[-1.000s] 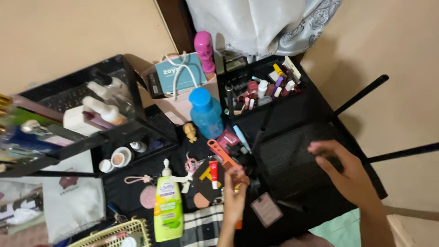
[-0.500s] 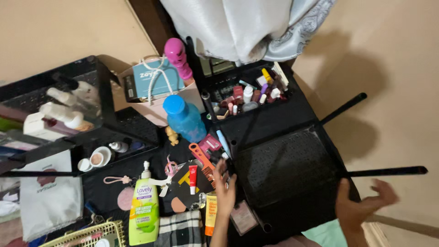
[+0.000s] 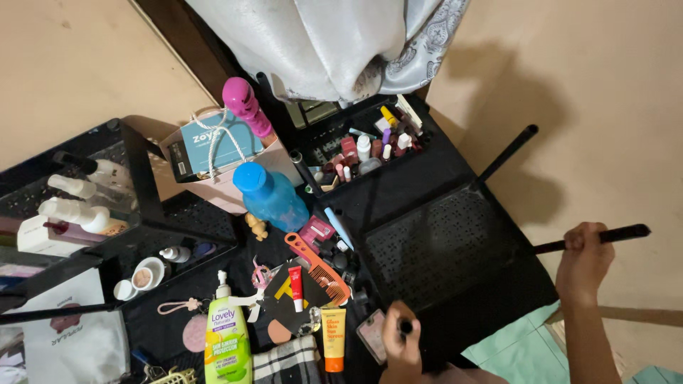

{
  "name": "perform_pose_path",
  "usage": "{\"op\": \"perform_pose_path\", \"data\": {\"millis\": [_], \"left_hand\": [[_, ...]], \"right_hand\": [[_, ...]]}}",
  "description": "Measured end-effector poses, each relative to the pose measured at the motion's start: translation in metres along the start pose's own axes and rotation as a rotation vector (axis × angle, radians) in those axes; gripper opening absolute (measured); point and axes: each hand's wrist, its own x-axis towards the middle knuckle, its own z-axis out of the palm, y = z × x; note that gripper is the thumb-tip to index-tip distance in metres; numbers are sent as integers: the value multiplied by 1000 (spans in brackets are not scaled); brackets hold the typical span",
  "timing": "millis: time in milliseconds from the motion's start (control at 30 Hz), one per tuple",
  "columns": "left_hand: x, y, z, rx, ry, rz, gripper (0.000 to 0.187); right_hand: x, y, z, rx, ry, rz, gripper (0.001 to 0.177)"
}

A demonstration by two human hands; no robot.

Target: The person assembles a black plastic rolling cart by inserting legs into a perforated tray and securing them. They then organize various toiletries and cosmetic items into baskets and trays on the cart.

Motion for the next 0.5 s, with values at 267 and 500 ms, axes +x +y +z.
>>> {"op": "perform_pose_path", "data": {"millis": [267, 500], "left_hand": [[86, 12, 1, 125, -41, 82, 22], [129, -18, -2, 29, -97, -86, 26]], "right_hand": [[-29, -18, -22, 99, 25, -132, 31], [-68, -9, -26, -24, 85, -199, 31]]}}
